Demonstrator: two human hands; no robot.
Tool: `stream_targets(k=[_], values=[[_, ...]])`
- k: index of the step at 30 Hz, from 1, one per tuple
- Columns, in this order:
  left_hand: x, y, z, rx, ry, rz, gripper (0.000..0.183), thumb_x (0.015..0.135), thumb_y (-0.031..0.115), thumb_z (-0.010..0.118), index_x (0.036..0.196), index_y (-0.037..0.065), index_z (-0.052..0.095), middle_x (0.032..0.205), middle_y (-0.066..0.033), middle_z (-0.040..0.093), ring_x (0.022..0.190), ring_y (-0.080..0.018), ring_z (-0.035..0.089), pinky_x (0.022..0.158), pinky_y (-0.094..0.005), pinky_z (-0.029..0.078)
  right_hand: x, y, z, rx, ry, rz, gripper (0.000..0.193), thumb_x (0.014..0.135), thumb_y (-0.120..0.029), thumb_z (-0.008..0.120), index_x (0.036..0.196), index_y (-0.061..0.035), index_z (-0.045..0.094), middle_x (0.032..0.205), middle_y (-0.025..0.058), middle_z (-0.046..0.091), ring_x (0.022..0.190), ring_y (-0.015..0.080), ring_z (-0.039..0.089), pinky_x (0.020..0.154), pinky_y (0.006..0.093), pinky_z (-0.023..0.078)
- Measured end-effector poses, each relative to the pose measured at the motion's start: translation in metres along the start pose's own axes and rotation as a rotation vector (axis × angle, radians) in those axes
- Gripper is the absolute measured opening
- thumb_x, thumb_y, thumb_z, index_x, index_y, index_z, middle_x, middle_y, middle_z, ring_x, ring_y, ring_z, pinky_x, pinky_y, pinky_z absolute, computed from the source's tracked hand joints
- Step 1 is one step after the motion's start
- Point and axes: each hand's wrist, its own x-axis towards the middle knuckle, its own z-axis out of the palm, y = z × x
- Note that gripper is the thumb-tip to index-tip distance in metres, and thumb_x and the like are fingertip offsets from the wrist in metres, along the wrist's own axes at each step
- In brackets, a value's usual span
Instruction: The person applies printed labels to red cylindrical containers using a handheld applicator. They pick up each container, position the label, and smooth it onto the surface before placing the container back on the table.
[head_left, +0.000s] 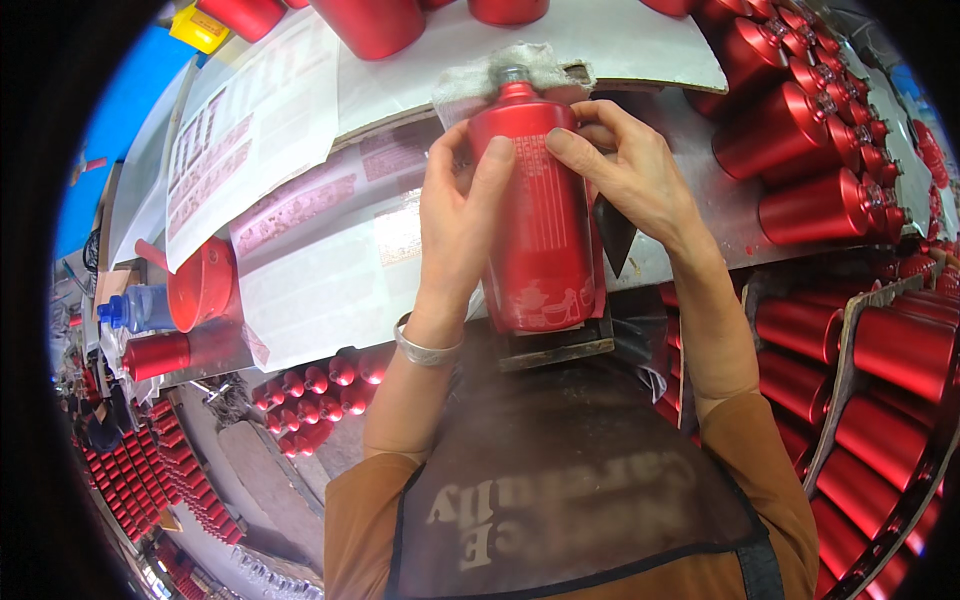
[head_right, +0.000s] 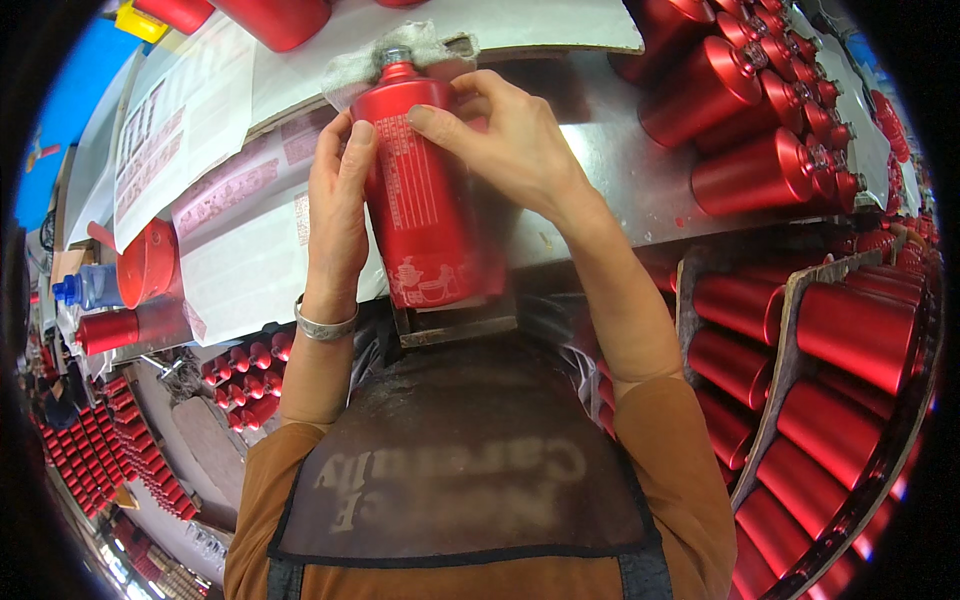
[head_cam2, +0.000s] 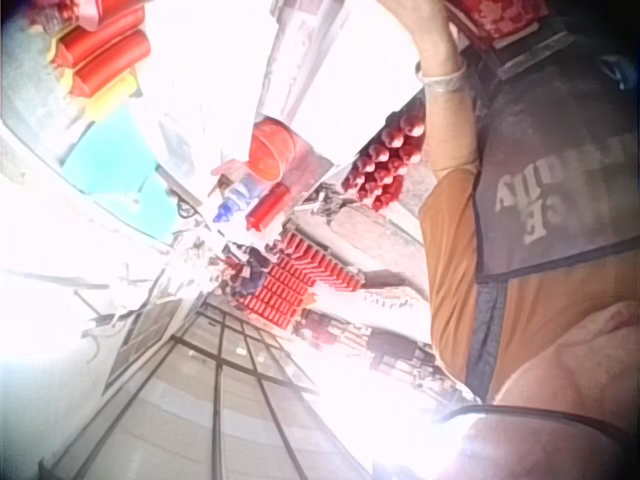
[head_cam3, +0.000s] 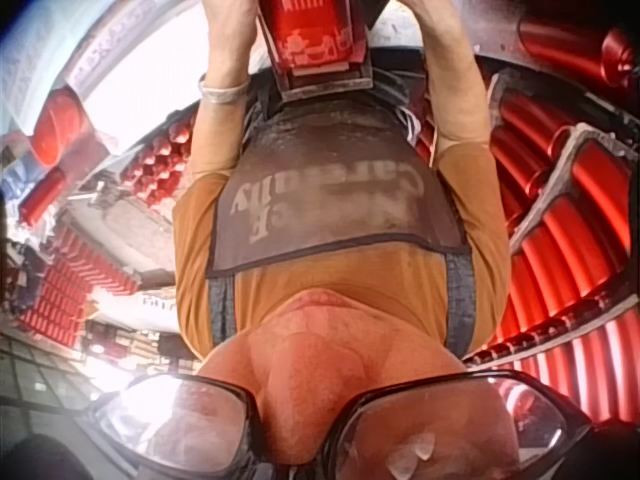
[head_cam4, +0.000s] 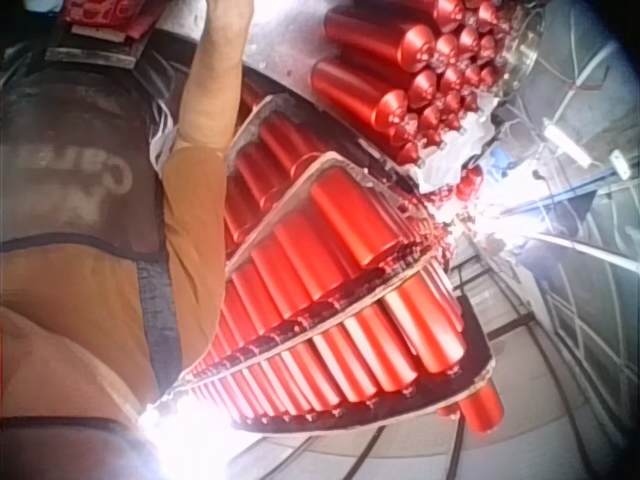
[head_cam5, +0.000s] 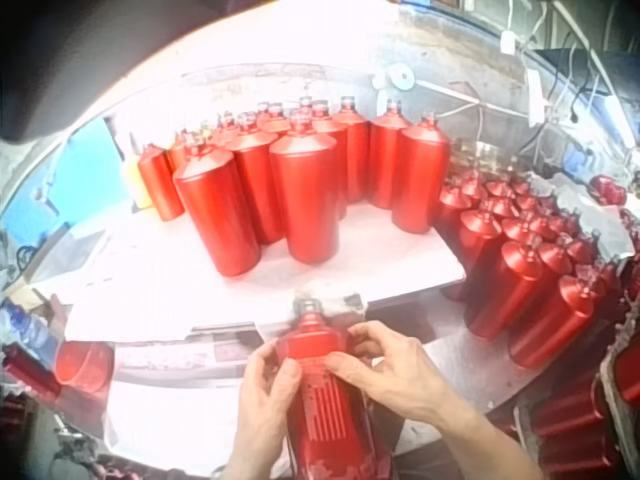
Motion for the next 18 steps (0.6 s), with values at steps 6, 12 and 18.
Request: stream_targets(k=[6, 12, 18], values=[[-0.012, 0.0, -0.009, -0.009, -0.125, 0.009, 0.089, 0.09, 0.026, 0.076, 0.155, -0.005, 0.023, 0.141, -0.0204, 0.05, 0.127, -0.0256, 0.054, 0.105, -0.0373, 0.047, 0.0, 0.001, 0.0, -0.003, -0.006, 0.002, 0.058, 0.094, -0.036, 0.073, 0.125, 0.0092, 0.056, 0.098, 0.0113, 0.071, 0.064, 0.0082, 0.059, 0.058, 0.0235, 0.048], [-0.018, 0.001, -0.012, 0.015, -0.175, 0.003, 0.095, 0.085, 0.016, 0.079, 0.157, -0.003, 0.02, 0.141, -0.0195, 0.05, 0.127, -0.0255, 0.054, 0.106, -0.0388, 0.046, 0.0, 0.003, 0.0, 0.028, -0.009, -0.011, 0.081, 0.082, -0.056, 0.076, 0.125, 0.0104, 0.059, 0.103, 0.0254, 0.073, 0.091, 0.0282, 0.074, 0.077, 0.0359, 0.059], [-0.017, 0.003, -0.013, 0.016, -0.184, -0.008, 0.096, 0.084, 0.015, 0.08, 0.157, -0.004, 0.021, 0.14, -0.019, 0.051, 0.128, -0.0253, 0.054, 0.106, -0.0381, 0.046, 0.0, 0.004, -0.001, 0.015, 0.007, -0.016, 0.081, 0.083, -0.056, 0.075, 0.125, 0.0114, 0.059, 0.107, 0.0266, 0.071, 0.099, 0.0309, 0.072, 0.082, 0.0369, 0.058]])
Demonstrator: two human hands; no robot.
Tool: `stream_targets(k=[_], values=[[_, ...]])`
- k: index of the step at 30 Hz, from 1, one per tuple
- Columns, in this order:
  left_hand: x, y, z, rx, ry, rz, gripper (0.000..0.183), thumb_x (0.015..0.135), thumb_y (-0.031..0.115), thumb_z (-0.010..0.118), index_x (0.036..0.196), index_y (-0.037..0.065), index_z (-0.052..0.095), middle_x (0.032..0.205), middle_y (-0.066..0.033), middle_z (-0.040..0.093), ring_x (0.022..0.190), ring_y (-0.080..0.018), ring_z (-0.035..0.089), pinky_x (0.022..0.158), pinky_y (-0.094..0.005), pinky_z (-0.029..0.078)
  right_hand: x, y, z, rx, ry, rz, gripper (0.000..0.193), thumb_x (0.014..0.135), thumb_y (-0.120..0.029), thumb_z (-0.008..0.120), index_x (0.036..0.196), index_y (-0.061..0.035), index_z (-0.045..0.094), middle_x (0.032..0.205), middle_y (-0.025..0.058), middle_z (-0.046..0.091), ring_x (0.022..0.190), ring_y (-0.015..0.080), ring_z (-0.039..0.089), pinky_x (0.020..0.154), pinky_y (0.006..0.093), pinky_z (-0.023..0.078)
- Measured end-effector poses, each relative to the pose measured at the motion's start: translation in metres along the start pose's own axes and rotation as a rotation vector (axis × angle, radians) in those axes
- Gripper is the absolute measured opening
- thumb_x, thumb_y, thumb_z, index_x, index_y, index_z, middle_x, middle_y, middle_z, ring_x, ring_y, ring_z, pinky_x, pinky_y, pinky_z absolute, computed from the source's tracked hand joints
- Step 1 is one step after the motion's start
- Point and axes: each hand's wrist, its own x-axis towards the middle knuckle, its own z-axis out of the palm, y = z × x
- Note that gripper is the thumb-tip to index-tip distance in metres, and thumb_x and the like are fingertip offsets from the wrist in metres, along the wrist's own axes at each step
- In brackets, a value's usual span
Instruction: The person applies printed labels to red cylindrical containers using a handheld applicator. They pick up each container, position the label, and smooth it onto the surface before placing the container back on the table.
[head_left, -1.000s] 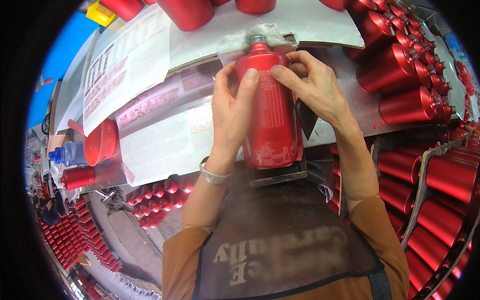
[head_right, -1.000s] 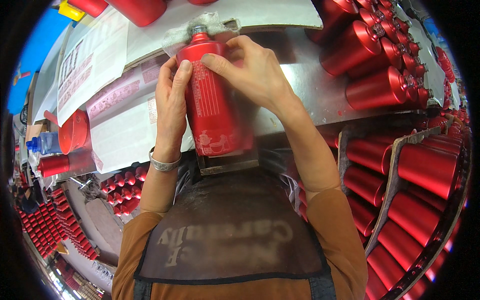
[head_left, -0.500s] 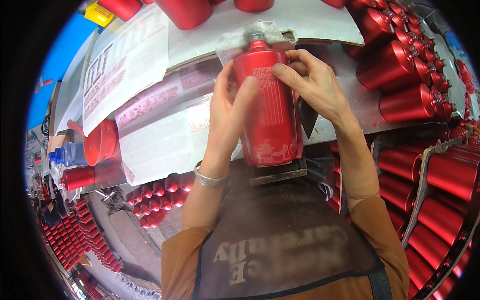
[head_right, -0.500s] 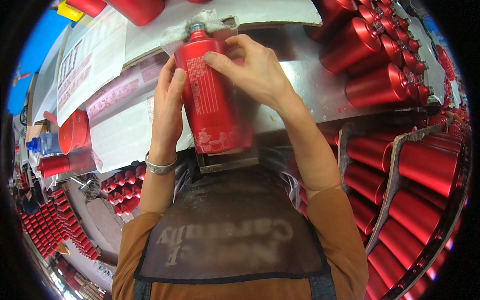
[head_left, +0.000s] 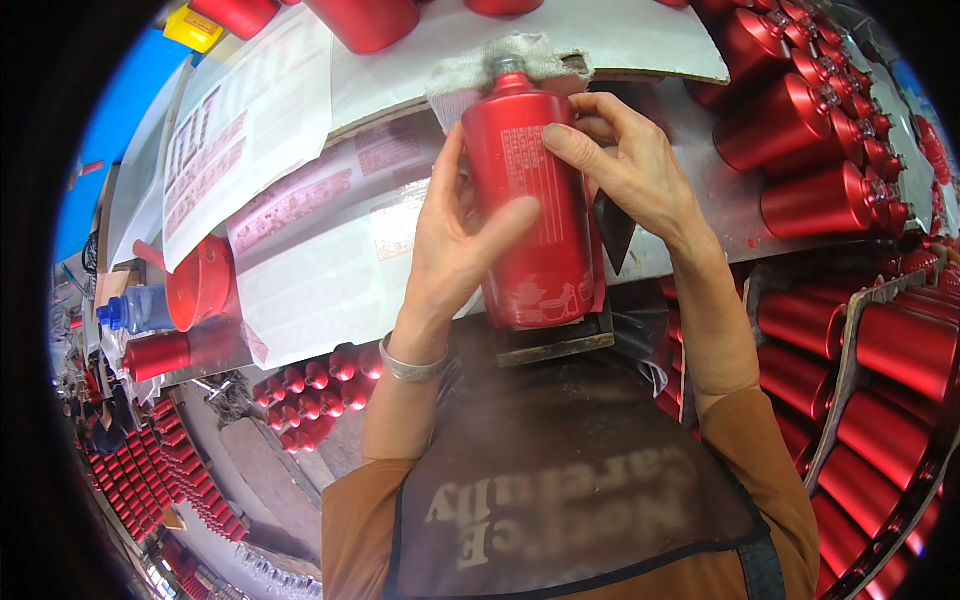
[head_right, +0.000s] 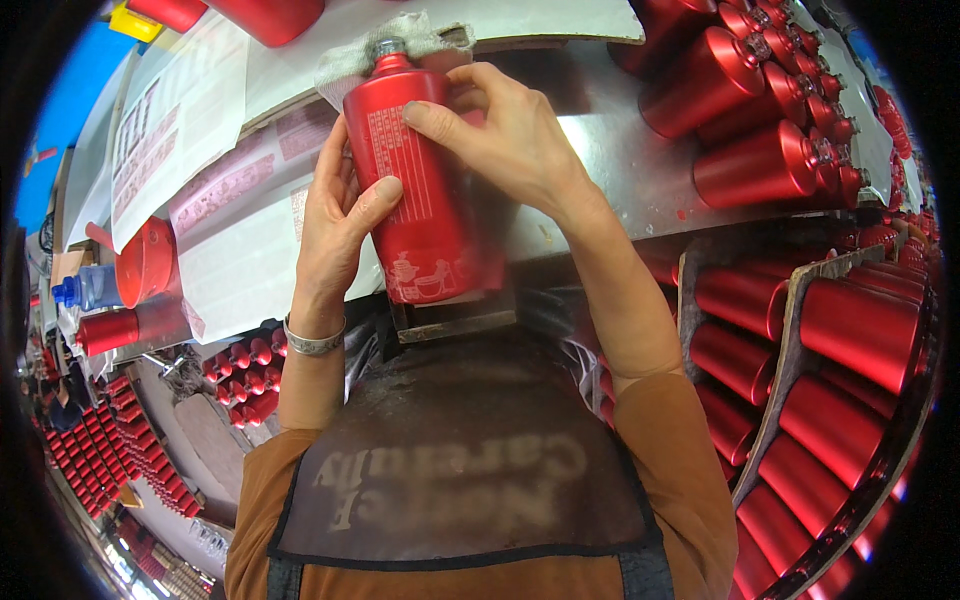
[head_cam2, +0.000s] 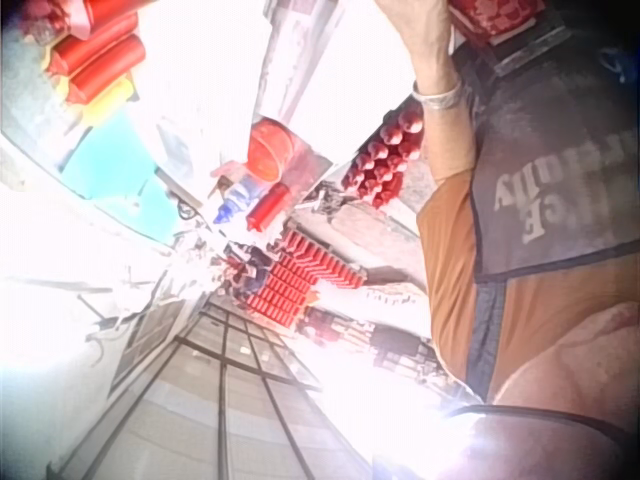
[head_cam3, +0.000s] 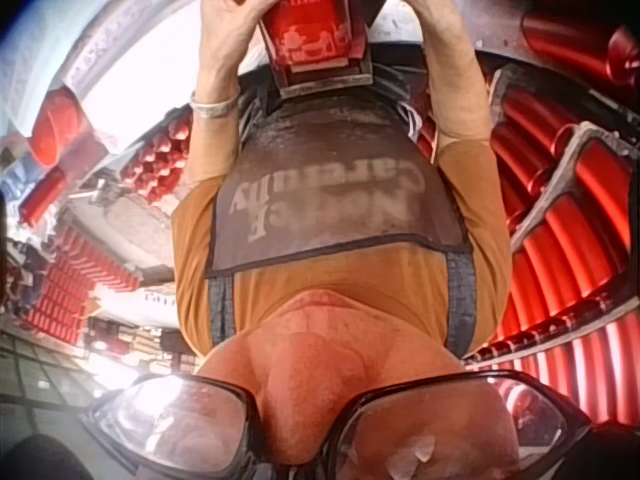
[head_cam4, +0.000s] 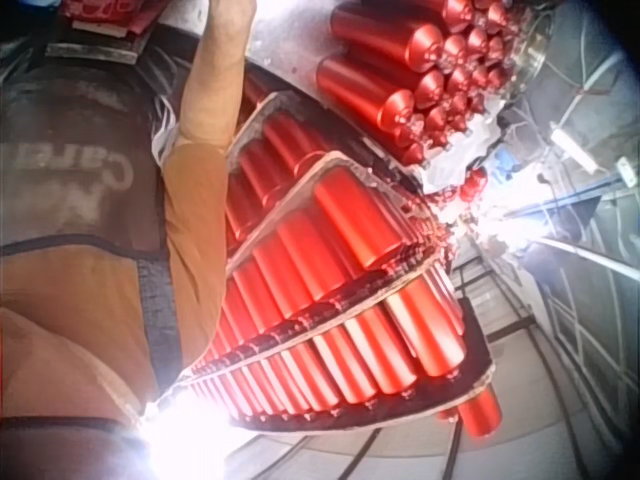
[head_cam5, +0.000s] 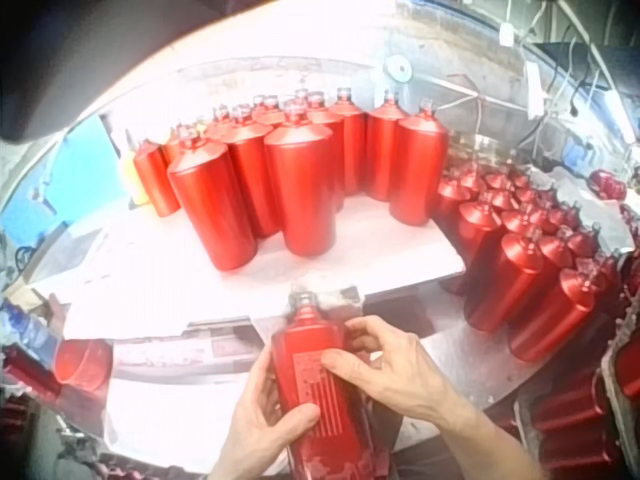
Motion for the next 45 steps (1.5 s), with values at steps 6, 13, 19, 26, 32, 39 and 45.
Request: stream_targets(k=[6, 13, 19, 26, 32, 39, 45], values=[[0.001, -0.003, -0.002, 0.02, -0.001, 0.017, 0.097, 0.084, 0.018, 0.081, 0.157, -0.004, 0.021, 0.141, -0.0198, 0.05, 0.129, -0.0262, 0.053, 0.108, -0.0393, 0.045, 0.001, 0.001, 0.0, -0.015, 0.003, -0.019, 0.081, 0.083, -0.057, 0.074, 0.124, 0.0113, 0.06, 0.108, 0.0271, 0.071, 0.099, 0.0313, 0.072, 0.084, 0.0377, 0.057], [0.001, -0.005, -0.001, -0.046, 0.012, 0.006, 0.09, 0.089, 0.02, 0.076, 0.156, -0.005, 0.022, 0.142, -0.0202, 0.049, 0.132, -0.0261, 0.051, 0.109, -0.0386, 0.044, 0.001, 0.003, 0.0, -0.031, -0.006, -0.022, 0.074, 0.086, -0.052, 0.073, 0.124, 0.0101, 0.059, 0.101, 0.0214, 0.072, 0.083, 0.0236, 0.068, 0.075, 0.0329, 0.053], [0.002, -0.004, 0.001, -0.102, 0.051, -0.029, 0.081, 0.094, 0.021, 0.071, 0.155, -0.005, 0.025, 0.14, -0.0203, 0.05, 0.13, -0.0244, 0.051, 0.107, -0.0366, 0.045, 0.001, 0.002, 0.001, -0.032, 0.003, -0.048, 0.061, 0.094, -0.043, 0.07, 0.123, 0.0084, 0.058, 0.095, 0.0116, 0.072, 0.064, 0.009, 0.061, 0.061, 0.0248, 0.049], [0.004, -0.003, 0.004, -0.089, 0.064, -0.038, 0.08, 0.093, 0.021, 0.073, 0.154, -0.005, 0.028, 0.135, -0.0182, 0.054, 0.123, -0.0226, 0.057, 0.103, -0.035, 0.049, 0.003, -0.007, 0.001, -0.173, 0.041, -0.071, 0.065, 0.092, -0.053, 0.068, 0.119, 0.0067, 0.063, 0.094, 0.0129, 0.075, 0.08, 0.0134, 0.066, 0.072, 0.0294, 0.053], [0.004, -0.003, 0.005, -0.081, 0.064, -0.03, 0.08, 0.093, 0.021, 0.073, 0.154, -0.004, 0.028, 0.133, -0.0177, 0.056, 0.123, -0.0224, 0.057, 0.102, -0.0351, 0.049, 0.004, -0.006, 0.003, -0.127, 0.055, -0.11, 0.065, 0.092, -0.052, 0.069, 0.119, 0.0068, 0.063, 0.09, 0.0115, 0.074, 0.069, 0.0098, 0.062, 0.064, 0.0267, 0.05], [0.003, -0.004, 0.003, -0.094, 0.036, -0.035, 0.086, 0.09, 0.02, 0.075, 0.156, -0.004, 0.024, 0.135, -0.0181, 0.054, 0.125, -0.0232, 0.056, 0.103, -0.036, 0.049, 0.005, -0.004, 0.002, -0.129, 0.038, -0.058, 0.067, 0.091, -0.052, 0.071, 0.121, 0.0076, 0.061, 0.091, 0.0111, 0.074, 0.068, 0.0097, 0.061, 0.063, 0.0262, 0.05], [0.0, -0.005, 0.005, -0.078, 0.031, -0.032, 0.093, 0.086, 0.016, 0.077, 0.157, -0.004, 0.021, 0.135, -0.0179, 0.054, 0.125, -0.0238, 0.055, 0.104, -0.037, 0.048, 0.001, -0.01, 0.002, -0.087, 0.011, -0.044, 0.076, 0.083, -0.058, 0.075, 0.123, 0.0063, 0.064, 0.104, 0.0229, 0.073, 0.097, 0.029, 0.073, 0.085, 0.0369, 0.057]])
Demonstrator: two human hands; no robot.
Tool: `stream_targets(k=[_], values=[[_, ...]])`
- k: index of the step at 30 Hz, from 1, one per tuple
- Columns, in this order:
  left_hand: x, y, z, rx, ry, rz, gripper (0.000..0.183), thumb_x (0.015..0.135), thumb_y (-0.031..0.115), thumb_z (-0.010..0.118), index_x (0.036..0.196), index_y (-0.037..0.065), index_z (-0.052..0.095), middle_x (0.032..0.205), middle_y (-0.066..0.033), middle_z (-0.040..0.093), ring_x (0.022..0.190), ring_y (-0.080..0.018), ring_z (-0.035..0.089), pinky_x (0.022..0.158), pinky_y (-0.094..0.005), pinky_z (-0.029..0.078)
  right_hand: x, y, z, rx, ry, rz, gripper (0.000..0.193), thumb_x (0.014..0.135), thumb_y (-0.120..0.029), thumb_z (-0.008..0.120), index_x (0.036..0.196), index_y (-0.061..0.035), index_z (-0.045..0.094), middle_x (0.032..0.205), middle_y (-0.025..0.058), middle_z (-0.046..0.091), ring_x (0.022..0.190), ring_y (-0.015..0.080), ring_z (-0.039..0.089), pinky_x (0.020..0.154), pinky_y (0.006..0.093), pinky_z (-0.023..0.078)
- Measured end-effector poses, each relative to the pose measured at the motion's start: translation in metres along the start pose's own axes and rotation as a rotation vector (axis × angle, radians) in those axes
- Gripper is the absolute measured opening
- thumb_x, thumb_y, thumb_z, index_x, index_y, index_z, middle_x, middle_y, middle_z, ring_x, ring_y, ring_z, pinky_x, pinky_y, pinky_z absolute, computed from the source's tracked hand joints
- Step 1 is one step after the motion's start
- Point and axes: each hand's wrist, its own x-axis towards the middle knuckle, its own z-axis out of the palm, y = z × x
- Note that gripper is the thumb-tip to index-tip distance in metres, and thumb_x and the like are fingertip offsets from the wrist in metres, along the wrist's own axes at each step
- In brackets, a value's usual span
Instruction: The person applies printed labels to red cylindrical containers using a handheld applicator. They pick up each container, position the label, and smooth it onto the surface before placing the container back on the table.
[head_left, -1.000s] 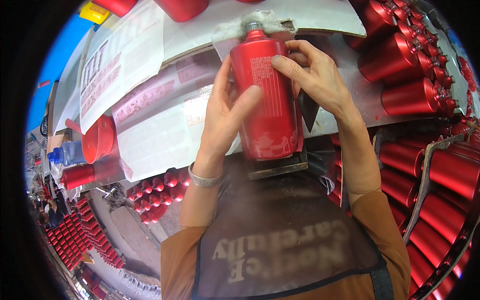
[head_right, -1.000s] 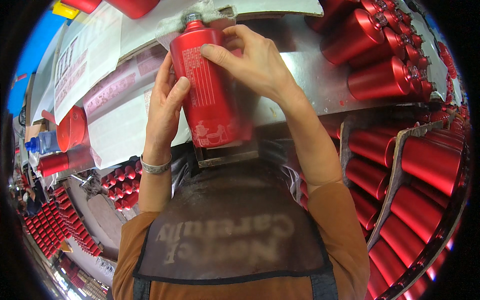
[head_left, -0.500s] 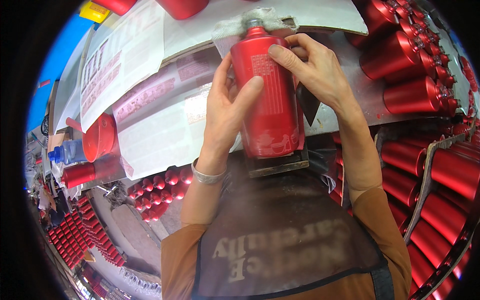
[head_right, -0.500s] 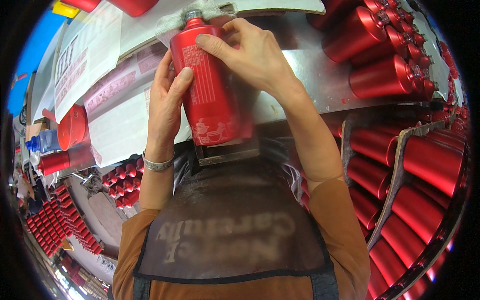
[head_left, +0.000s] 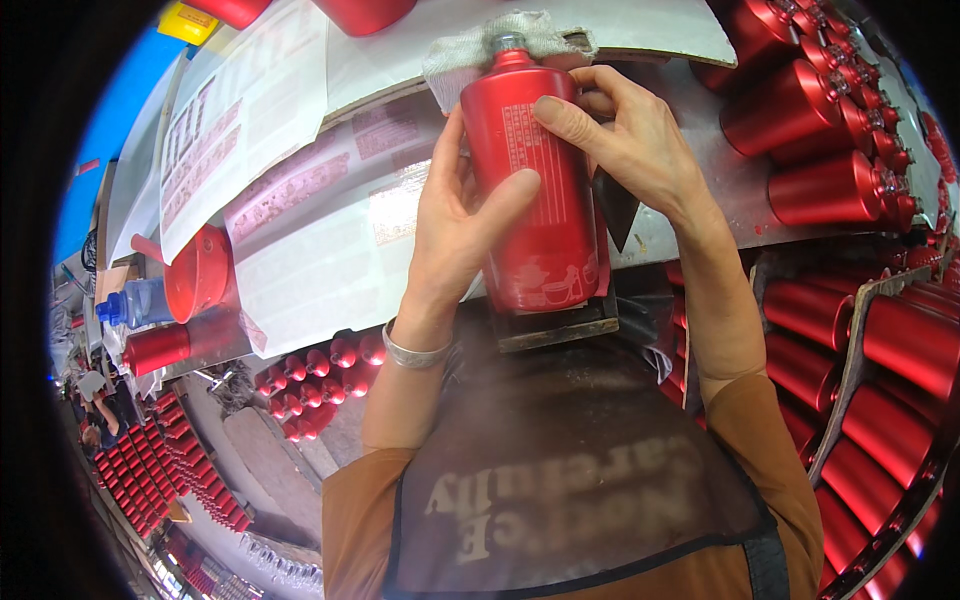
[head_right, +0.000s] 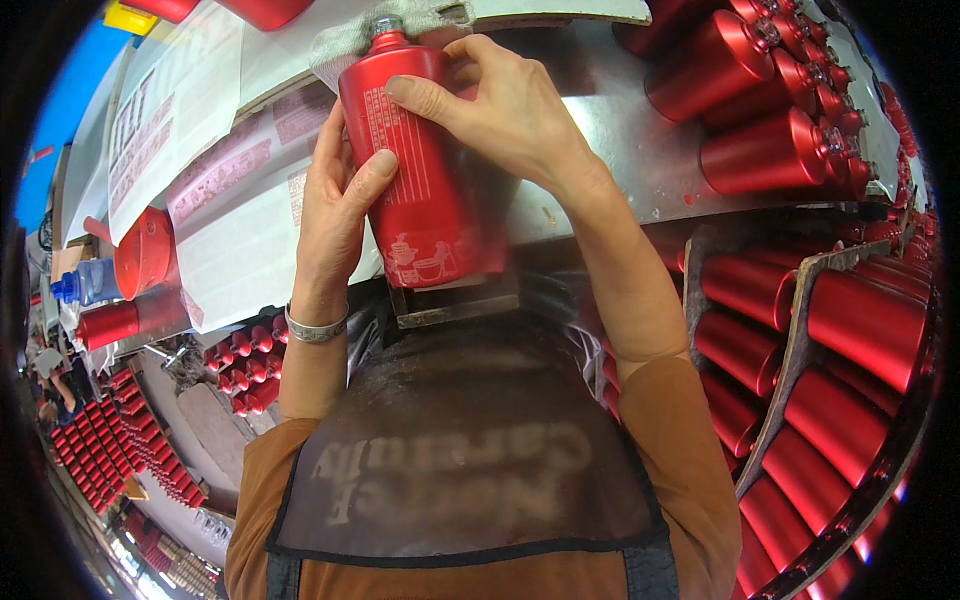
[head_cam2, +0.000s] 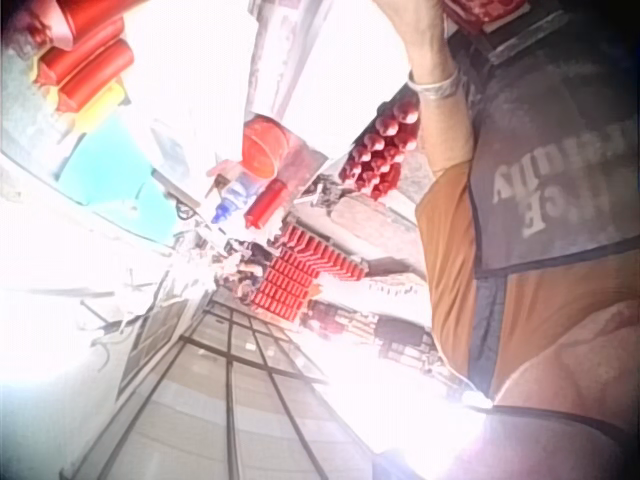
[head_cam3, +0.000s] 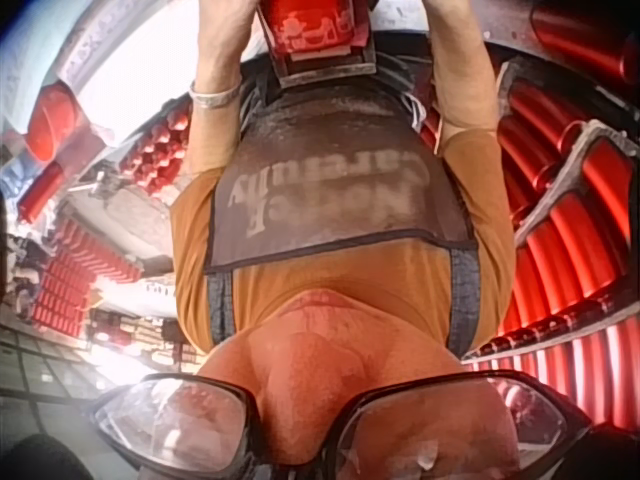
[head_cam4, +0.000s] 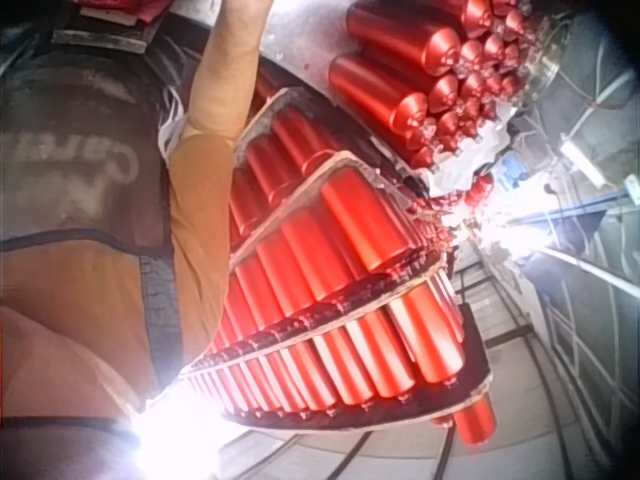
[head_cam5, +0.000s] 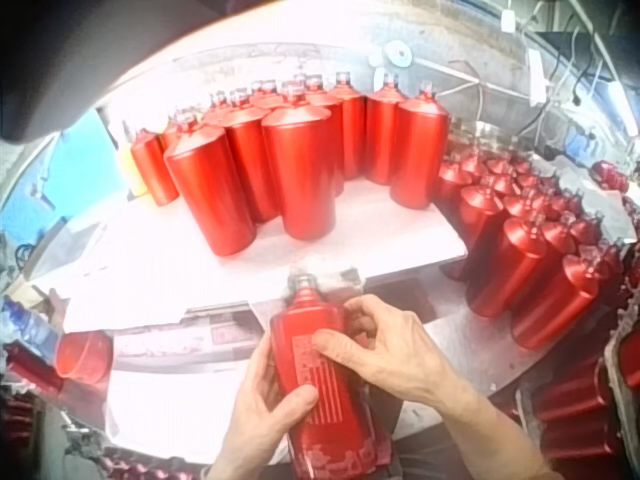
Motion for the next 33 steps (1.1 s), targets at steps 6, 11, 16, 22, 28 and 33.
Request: stream_targets(k=[6, 11, 16, 22, 28, 33], values=[[0.0, 0.001, 0.002, 0.016, 0.003, 0.01, 0.094, 0.085, 0.017, 0.079, 0.157, -0.004, 0.021, 0.136, -0.0182, 0.054, 0.125, -0.024, 0.056, 0.104, -0.0373, 0.049, 0.0, 0.001, -0.001, 0.017, -0.012, 0.032, 0.076, 0.083, -0.057, 0.075, 0.125, 0.0061, 0.063, 0.104, 0.0234, 0.072, 0.097, 0.0289, 0.072, 0.085, 0.0367, 0.057], [-0.001, 0.003, 0.003, 0.028, 0.007, 0.008, 0.095, 0.085, 0.017, 0.079, 0.156, -0.005, 0.02, 0.136, -0.0184, 0.054, 0.125, -0.0239, 0.056, 0.104, -0.0376, 0.048, 0.001, 0.006, 0.001, 0.018, -0.003, -0.03, 0.071, 0.088, -0.051, 0.074, 0.125, 0.0076, 0.06, 0.095, 0.0145, 0.073, 0.073, 0.0154, 0.062, 0.066, 0.0288, 0.05], [0.0, 0.002, 0.003, 0.034, 0.0, 0.026, 0.095, 0.085, 0.016, 0.078, 0.156, -0.007, 0.019, 0.14, -0.0197, 0.051, 0.127, -0.0245, 0.054, 0.105, -0.0379, 0.047, 0.001, 0.012, 0.001, 0.016, -0.007, -0.046, 0.066, 0.092, -0.047, 0.072, 0.125, 0.0082, 0.058, 0.089, 0.0089, 0.071, 0.06, 0.0081, 0.056, 0.056, 0.0246, 0.046], [0.001, 0.002, 0.003, 0.026, -0.006, 0.028, 0.095, 0.086, 0.015, 0.077, 0.156, -0.009, 0.017, 0.143, -0.0188, 0.048, 0.129, -0.0247, 0.052, 0.108, -0.0381, 0.044, 0.003, 0.013, -0.002, 0.097, -0.035, 0.019, 0.061, 0.096, -0.046, 0.067, 0.123, 0.008, 0.058, 0.085, 0.0078, 0.068, 0.059, 0.008, 0.056, 0.056, 0.0243, 0.046], [0.0, 0.002, 0.005, 0.027, 0.009, 0.02, 0.095, 0.086, 0.015, 0.077, 0.156, -0.009, 0.017, 0.143, -0.0181, 0.048, 0.13, -0.0237, 0.052, 0.108, -0.0371, 0.044, 0.006, 0.011, -0.001, 0.051, -0.018, 0.044, 0.077, 0.088, -0.059, 0.07, 0.122, 0.0107, 0.062, 0.102, 0.0262, 0.072, 0.097, 0.0302, 0.073, 0.084, 0.0371, 0.056], [0.0, 0.002, 0.006, 0.013, 0.031, 0.01, 0.095, 0.086, 0.017, 0.078, 0.155, -0.009, 0.018, 0.143, -0.0184, 0.049, 0.13, -0.0236, 0.051, 0.107, -0.0368, 0.044, 0.007, 0.009, -0.001, 0.03, 0.001, 0.029, 0.075, 0.088, -0.057, 0.07, 0.12, 0.0103, 0.063, 0.101, 0.0257, 0.073, 0.095, 0.0306, 0.073, 0.084, 0.0369, 0.056]])
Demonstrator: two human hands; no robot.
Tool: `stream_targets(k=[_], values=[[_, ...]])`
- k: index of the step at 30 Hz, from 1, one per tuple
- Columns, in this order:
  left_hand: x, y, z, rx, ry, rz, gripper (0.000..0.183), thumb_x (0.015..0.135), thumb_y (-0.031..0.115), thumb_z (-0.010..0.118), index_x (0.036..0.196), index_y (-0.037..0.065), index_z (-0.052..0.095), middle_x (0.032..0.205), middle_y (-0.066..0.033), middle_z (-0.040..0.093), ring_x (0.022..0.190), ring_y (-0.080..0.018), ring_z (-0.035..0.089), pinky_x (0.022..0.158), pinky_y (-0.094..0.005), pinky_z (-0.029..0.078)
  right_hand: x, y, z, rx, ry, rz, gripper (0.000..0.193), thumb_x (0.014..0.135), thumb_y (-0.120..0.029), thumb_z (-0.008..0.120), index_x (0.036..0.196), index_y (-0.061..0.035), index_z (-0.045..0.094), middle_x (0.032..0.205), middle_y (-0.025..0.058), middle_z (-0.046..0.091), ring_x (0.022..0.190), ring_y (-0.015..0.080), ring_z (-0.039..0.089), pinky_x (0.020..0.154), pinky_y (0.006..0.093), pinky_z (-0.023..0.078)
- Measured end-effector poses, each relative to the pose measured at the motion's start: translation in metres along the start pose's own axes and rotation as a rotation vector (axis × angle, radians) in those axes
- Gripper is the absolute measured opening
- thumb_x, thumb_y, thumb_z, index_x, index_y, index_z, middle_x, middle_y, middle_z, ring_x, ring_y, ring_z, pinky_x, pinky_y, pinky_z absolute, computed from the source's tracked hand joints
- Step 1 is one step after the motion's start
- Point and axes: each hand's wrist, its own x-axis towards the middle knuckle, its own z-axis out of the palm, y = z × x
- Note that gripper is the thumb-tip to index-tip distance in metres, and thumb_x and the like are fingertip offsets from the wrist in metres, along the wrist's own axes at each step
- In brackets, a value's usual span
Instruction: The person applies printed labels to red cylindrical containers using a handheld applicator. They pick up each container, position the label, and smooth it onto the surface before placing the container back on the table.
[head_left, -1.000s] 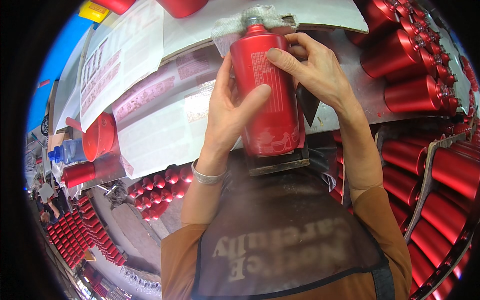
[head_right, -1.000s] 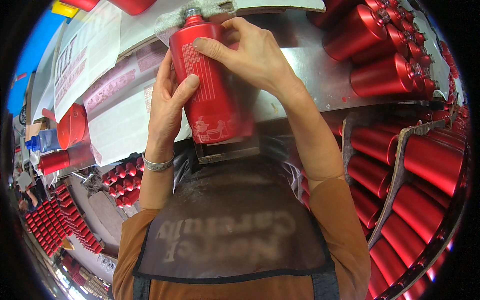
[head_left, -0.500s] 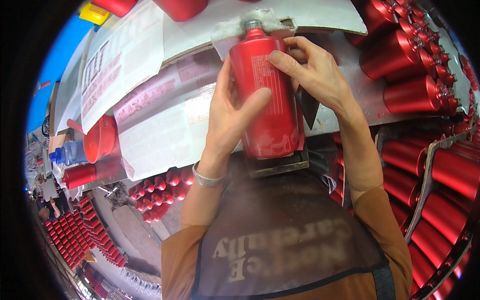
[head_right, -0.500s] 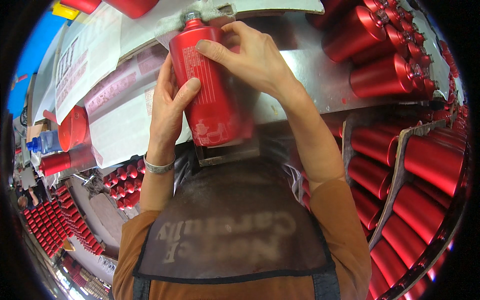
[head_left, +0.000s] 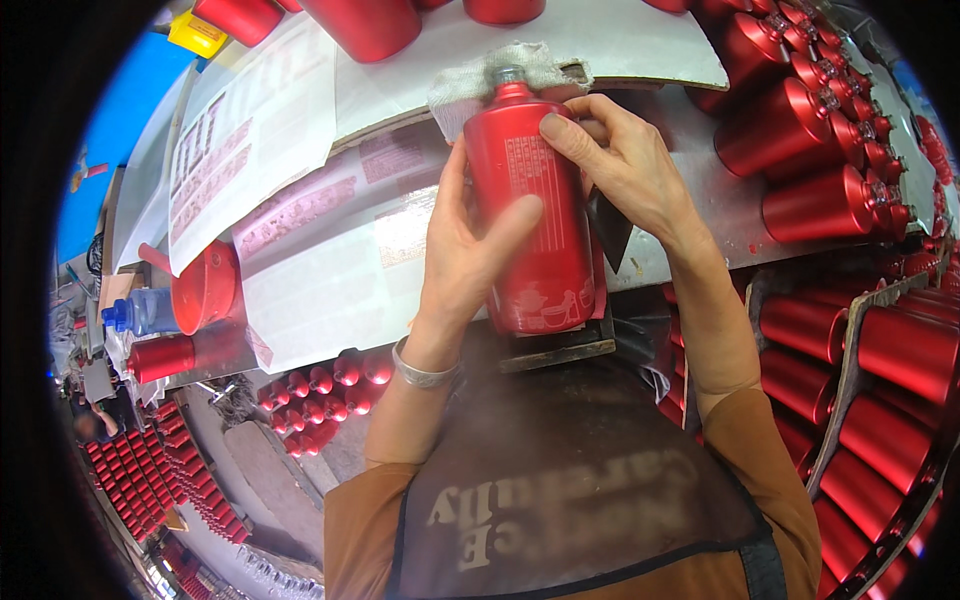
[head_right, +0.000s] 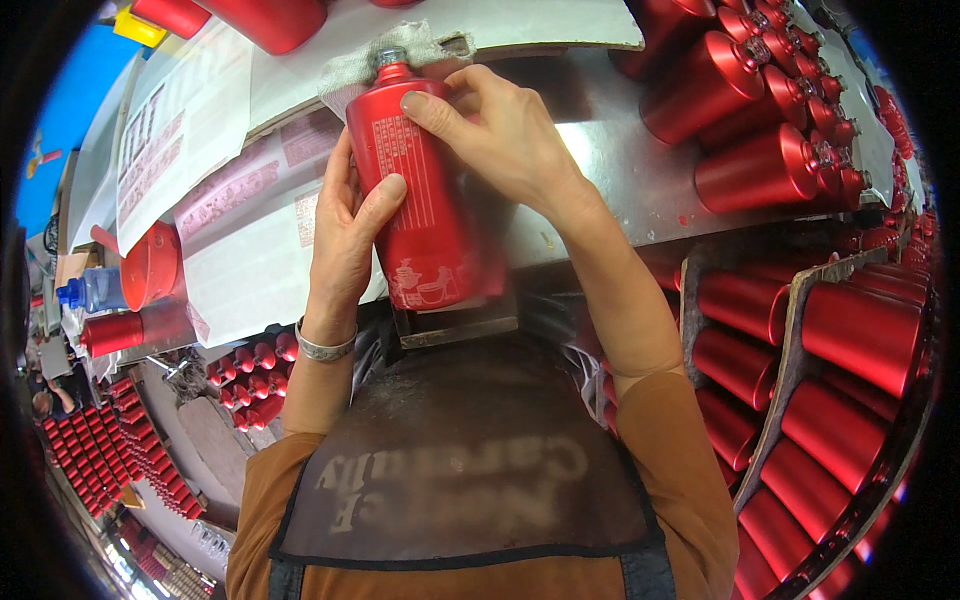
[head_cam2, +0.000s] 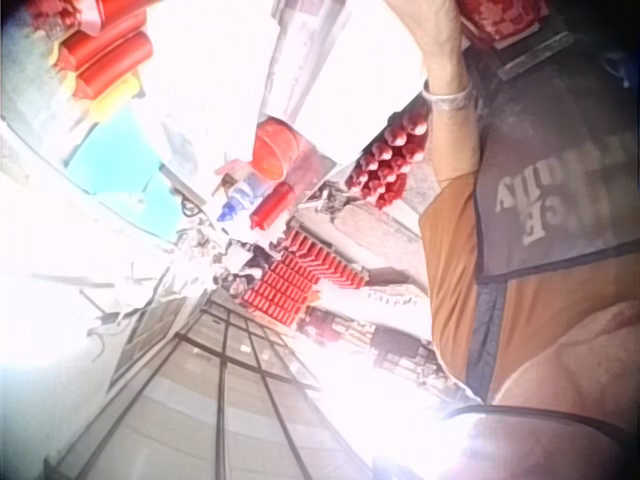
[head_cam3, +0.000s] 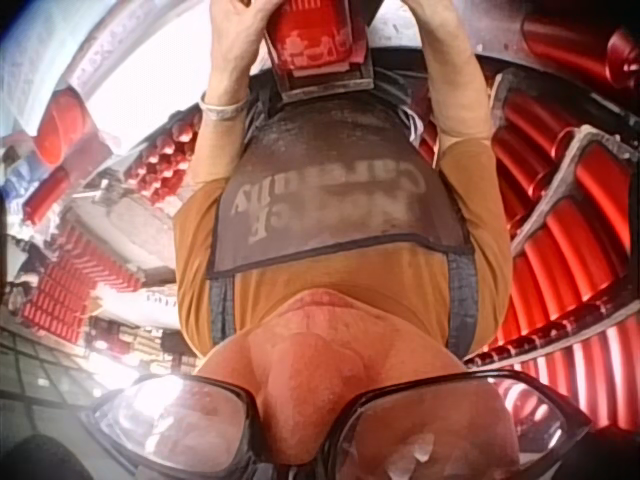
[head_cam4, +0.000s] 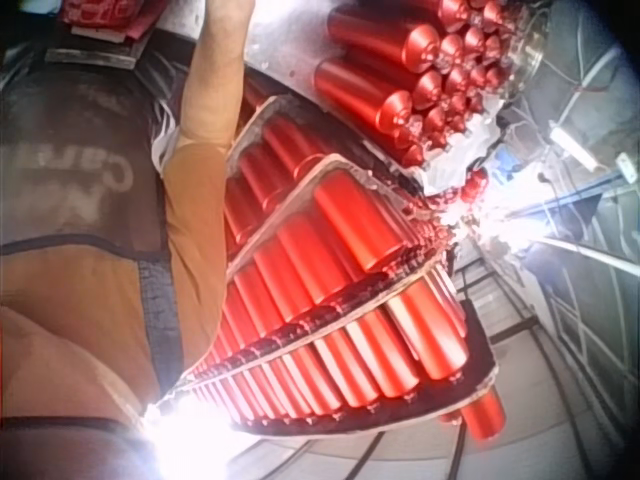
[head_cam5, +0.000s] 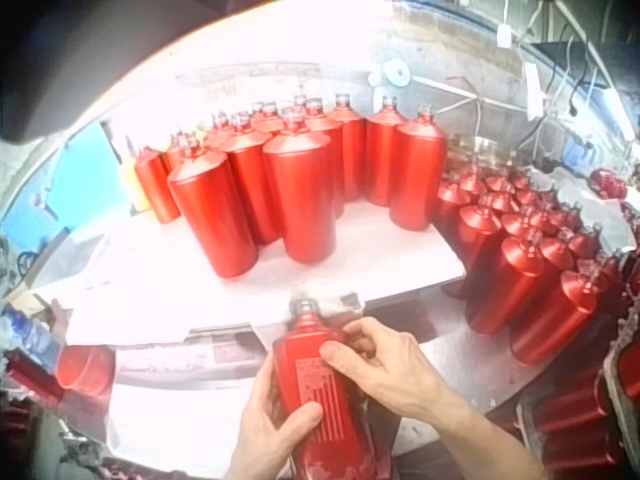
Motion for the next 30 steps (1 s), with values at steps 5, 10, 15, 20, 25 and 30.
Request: stream_targets(k=[5, 10, 15, 20, 25, 30], values=[[0.001, -0.001, 0.0, 0.019, 0.006, 0.008, 0.094, 0.086, 0.017, 0.078, 0.155, -0.009, 0.019, 0.142, -0.0187, 0.049, 0.13, -0.0237, 0.052, 0.107, -0.0366, 0.044, 0.001, -0.002, 0.0, 0.002, -0.009, 0.004, 0.074, 0.088, -0.057, 0.07, 0.119, 0.0101, 0.063, 0.1, 0.0249, 0.073, 0.094, 0.0298, 0.073, 0.084, 0.0367, 0.055], [0.001, -0.001, -0.001, -0.004, -0.024, 0.013, 0.093, 0.088, 0.017, 0.076, 0.156, -0.007, 0.019, 0.144, -0.0179, 0.048, 0.131, -0.0233, 0.051, 0.109, -0.0366, 0.043, 0.0, 0.0, -0.002, 0.041, -0.025, 0.026, 0.073, 0.089, -0.057, 0.07, 0.119, 0.009, 0.063, 0.101, 0.0243, 0.073, 0.094, 0.0292, 0.073, 0.084, 0.0366, 0.055], [-0.001, 0.001, -0.009, -0.097, -0.068, -0.037, 0.093, 0.088, 0.014, 0.076, 0.159, -0.002, 0.017, 0.149, -0.0166, 0.045, 0.136, -0.0231, 0.047, 0.113, -0.0375, 0.039, -0.004, 0.005, -0.005, 0.106, -0.081, 0.045, 0.076, 0.087, -0.056, 0.072, 0.124, 0.009, 0.061, 0.105, 0.0243, 0.073, 0.096, 0.0287, 0.073, 0.084, 0.0367, 0.056], [-0.002, -0.002, -0.01, -0.005, -0.092, -0.004, 0.097, 0.086, 0.016, 0.078, 0.158, -0.004, 0.016, 0.148, -0.0175, 0.045, 0.135, -0.0241, 0.048, 0.113, -0.0386, 0.039, -0.004, 0.006, -0.003, 0.039, -0.042, -0.04, 0.082, 0.083, -0.057, 0.075, 0.128, 0.0093, 0.059, 0.107, 0.0251, 0.072, 0.096, 0.0273, 0.073, 0.081, 0.0356, 0.057], [-0.001, -0.004, -0.01, 0.013, -0.083, 0.007, 0.101, 0.084, 0.017, 0.08, 0.158, -0.005, 0.015, 0.148, -0.0181, 0.046, 0.134, -0.0253, 0.049, 0.112, -0.0398, 0.04, -0.005, 0.004, -0.004, 0.055, -0.066, 0.016, 0.083, 0.082, -0.057, 0.076, 0.129, 0.0089, 0.058, 0.107, 0.0254, 0.072, 0.094, 0.0271, 0.072, 0.081, 0.0356, 0.058], [-0.002, -0.004, -0.01, 0.0, -0.092, 0.002, 0.101, 0.084, 0.018, 0.081, 0.158, -0.005, 0.015, 0.148, -0.0184, 0.045, 0.134, -0.0254, 0.049, 0.113, -0.0397, 0.04, -0.005, 0.006, -0.004, 0.077, -0.082, 0.031, 0.083, 0.082, -0.058, 0.076, 0.129, 0.0084, 0.059, 0.108, 0.0257, 0.072, 0.095, 0.028, 0.072, 0.082, 0.0361, 0.057]])
